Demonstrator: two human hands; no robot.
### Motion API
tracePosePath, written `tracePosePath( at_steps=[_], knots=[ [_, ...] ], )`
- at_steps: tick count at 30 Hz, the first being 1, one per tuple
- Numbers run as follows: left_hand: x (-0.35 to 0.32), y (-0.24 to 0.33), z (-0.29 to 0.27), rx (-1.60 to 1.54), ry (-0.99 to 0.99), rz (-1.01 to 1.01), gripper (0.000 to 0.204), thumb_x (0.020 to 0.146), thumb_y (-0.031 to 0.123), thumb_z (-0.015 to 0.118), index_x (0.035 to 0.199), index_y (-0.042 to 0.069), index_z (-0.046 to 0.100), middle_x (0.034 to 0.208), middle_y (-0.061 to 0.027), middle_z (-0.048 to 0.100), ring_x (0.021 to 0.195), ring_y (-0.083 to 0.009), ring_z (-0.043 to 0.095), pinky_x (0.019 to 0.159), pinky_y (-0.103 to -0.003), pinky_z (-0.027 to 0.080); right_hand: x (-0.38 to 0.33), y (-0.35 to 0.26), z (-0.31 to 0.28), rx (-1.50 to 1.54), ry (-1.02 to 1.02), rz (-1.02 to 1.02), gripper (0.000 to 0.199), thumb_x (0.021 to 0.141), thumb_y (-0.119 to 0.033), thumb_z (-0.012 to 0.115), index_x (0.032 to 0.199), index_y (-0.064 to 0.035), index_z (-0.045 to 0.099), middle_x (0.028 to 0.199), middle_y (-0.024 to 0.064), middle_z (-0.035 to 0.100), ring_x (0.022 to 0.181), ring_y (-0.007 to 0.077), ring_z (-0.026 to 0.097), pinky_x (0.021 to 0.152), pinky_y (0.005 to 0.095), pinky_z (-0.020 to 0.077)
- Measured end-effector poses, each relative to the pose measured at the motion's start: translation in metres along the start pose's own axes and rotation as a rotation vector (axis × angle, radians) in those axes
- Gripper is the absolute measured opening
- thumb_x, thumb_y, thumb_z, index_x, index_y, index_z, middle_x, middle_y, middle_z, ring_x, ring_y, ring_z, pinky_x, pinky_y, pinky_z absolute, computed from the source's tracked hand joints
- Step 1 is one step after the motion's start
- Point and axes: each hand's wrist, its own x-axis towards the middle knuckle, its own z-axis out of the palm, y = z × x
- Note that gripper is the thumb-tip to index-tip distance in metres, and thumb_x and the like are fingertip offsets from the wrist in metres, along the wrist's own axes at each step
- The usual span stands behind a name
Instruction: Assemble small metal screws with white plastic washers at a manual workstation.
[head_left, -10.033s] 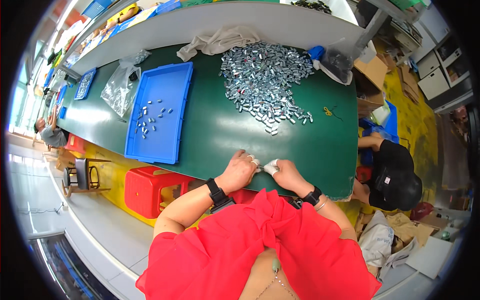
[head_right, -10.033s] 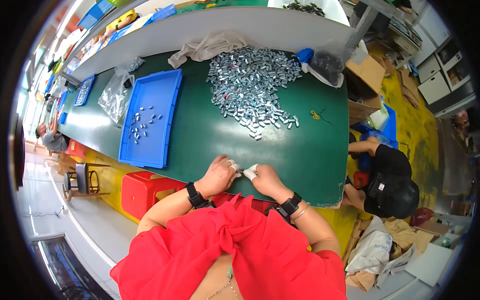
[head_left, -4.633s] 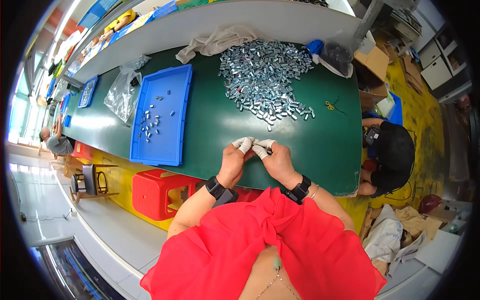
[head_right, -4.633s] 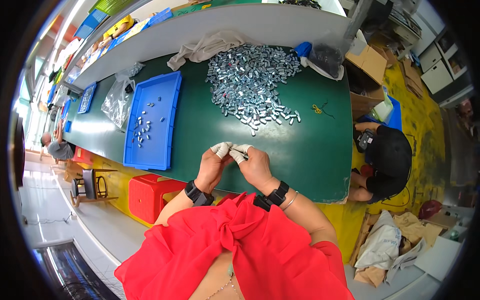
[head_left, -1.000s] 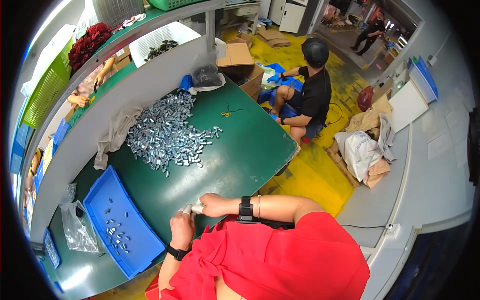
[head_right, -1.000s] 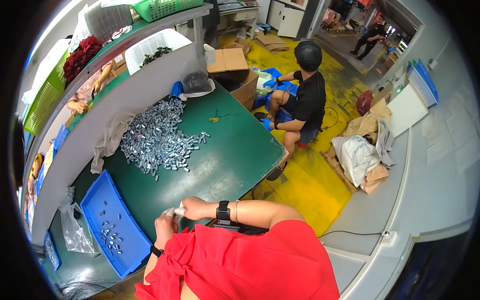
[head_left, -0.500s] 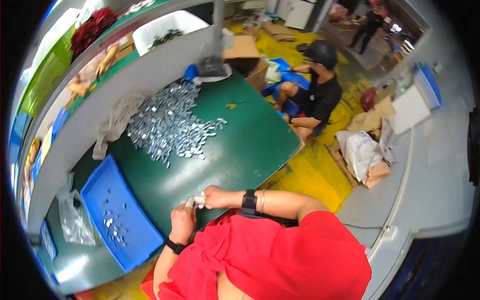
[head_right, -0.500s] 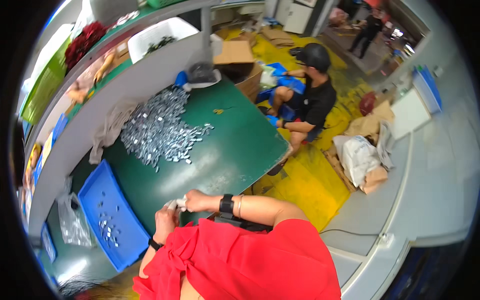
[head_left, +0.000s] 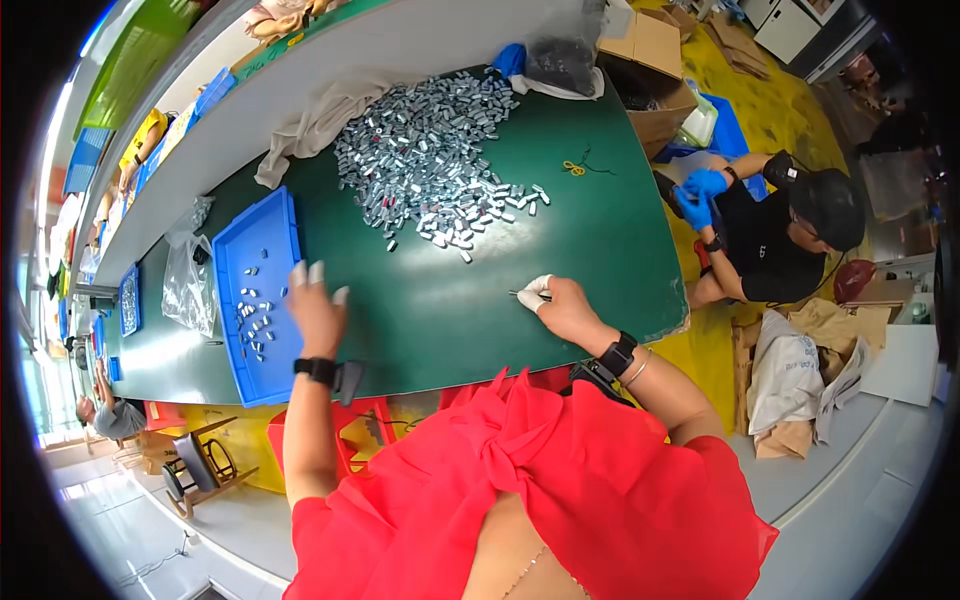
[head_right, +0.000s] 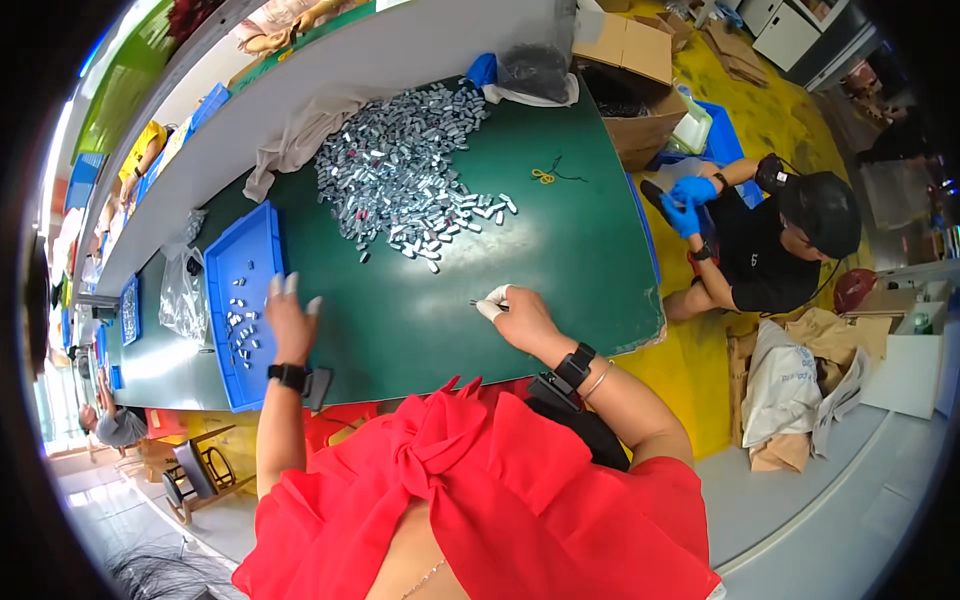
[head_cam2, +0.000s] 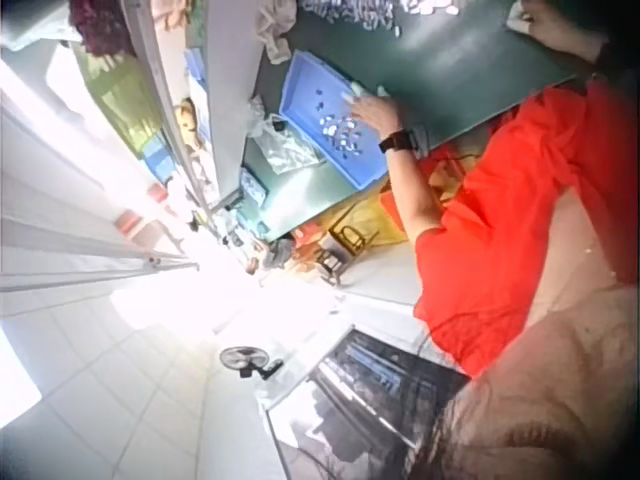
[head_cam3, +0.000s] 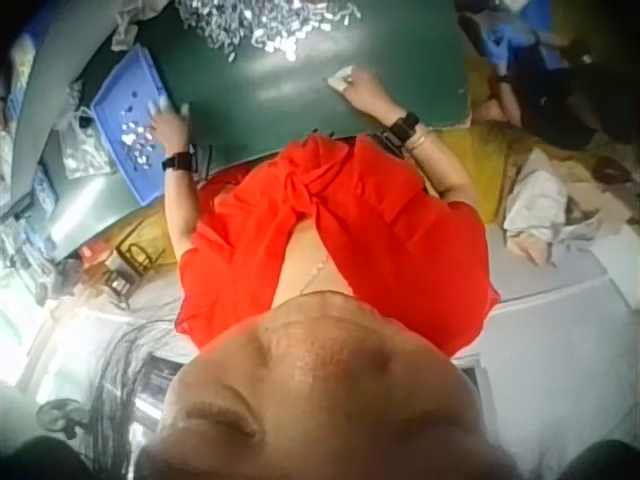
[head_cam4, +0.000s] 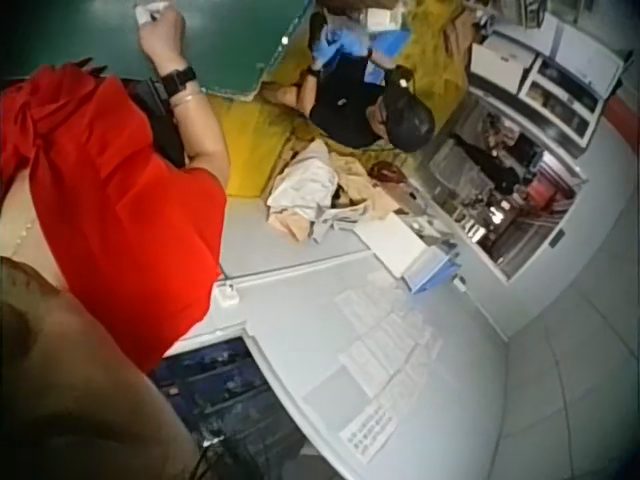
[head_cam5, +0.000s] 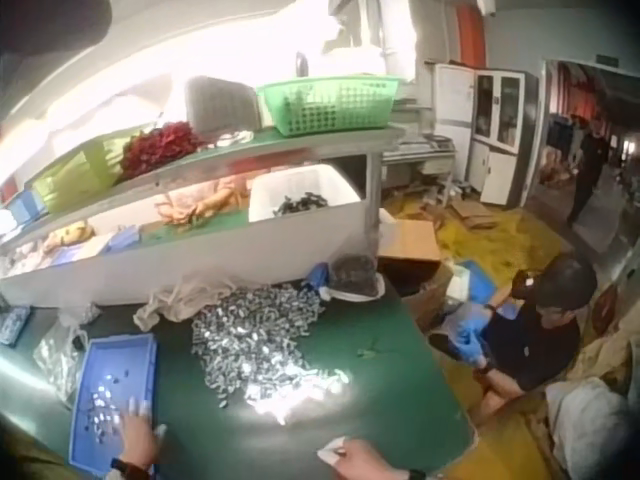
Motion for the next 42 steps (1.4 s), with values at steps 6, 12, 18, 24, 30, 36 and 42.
tracePosePath(
  at_steps=[6,12,18,24,30,36,42],
  knots=[
    [0.062,0.195,0.036,-0.325,-0.134,0.415,0.050,0.071,0.023,0.068,0.117,0.011,0.052,0.126,-0.0150,0.042,0.121,-0.0329,0.035,0.098,-0.052,0.026,-0.009,0.033,-0.015,0.108,0.084,0.023,0.022,0.079,-0.021,0.064,0.082,0.0016,0.063,0.074,0.0141,0.065,0.069,0.0210,0.063,0.064,0.0309,0.0471],
    [0.089,0.267,0.094,-0.366,-0.075,0.592,0.032,0.081,0.023,0.056,0.111,0.011,0.054,0.123,-0.0105,0.046,0.123,-0.0299,0.034,0.102,-0.056,0.017,-0.027,0.070,-0.033,0.205,0.152,0.111,0.019,0.079,-0.016,0.065,0.083,0.0023,0.062,0.072,0.0112,0.064,0.065,0.0134,0.060,0.059,0.0273,0.0456],
    [0.077,0.222,0.102,-0.359,-0.104,0.561,0.023,0.082,0.017,0.054,0.104,0.009,0.055,0.119,-0.0098,0.049,0.123,-0.0284,0.035,0.102,-0.057,0.015,-0.023,0.077,-0.039,0.228,0.112,0.170,0.018,0.079,-0.015,0.065,0.085,0.0022,0.062,0.071,0.0086,0.064,0.063,0.0101,0.058,0.056,0.0257,0.0440],
    [0.024,0.171,0.071,-0.355,-0.222,0.503,0.026,0.080,0.015,0.057,0.105,0.010,0.054,0.121,-0.0095,0.047,0.123,-0.0286,0.035,0.103,-0.054,0.015,-0.005,0.058,-0.035,0.229,0.044,0.090,0.014,0.080,-0.011,0.063,0.086,0.0019,0.062,0.071,0.0040,0.062,0.063,0.0072,0.054,0.055,0.0232,0.0414],
    [0.048,0.171,0.042,-0.388,-0.140,0.481,0.032,0.078,0.017,0.060,0.109,0.010,0.052,0.123,-0.0116,0.044,0.123,-0.0312,0.033,0.103,-0.052,0.019,0.017,0.033,-0.040,0.154,0.045,0.050,0.018,0.081,-0.016,0.062,0.085,0.0023,0.061,0.069,0.0081,0.063,0.062,0.0109,0.057,0.055,0.0266,0.0434],
    [0.132,0.177,0.056,-0.468,0.013,0.506,0.037,0.077,0.018,0.061,0.112,0.008,0.050,0.124,-0.0163,0.042,0.121,-0.0354,0.035,0.101,-0.050,0.024,0.029,0.040,-0.049,0.127,0.178,0.058,0.019,0.082,-0.016,0.062,0.085,0.0026,0.061,0.070,0.0076,0.063,0.063,0.0112,0.057,0.056,0.0264,0.0436],
    [0.224,0.191,0.087,-0.476,0.037,0.532,0.041,0.078,0.019,0.060,0.115,0.005,0.049,0.124,-0.0186,0.043,0.119,-0.0365,0.037,0.101,-0.047,0.027,0.028,0.050,-0.074,0.166,0.358,0.052,0.014,0.084,-0.012,0.059,0.085,0.0017,0.060,0.066,-0.0021,0.055,0.060,0.0046,0.048,0.053,0.0204,0.0381]
  ],
)
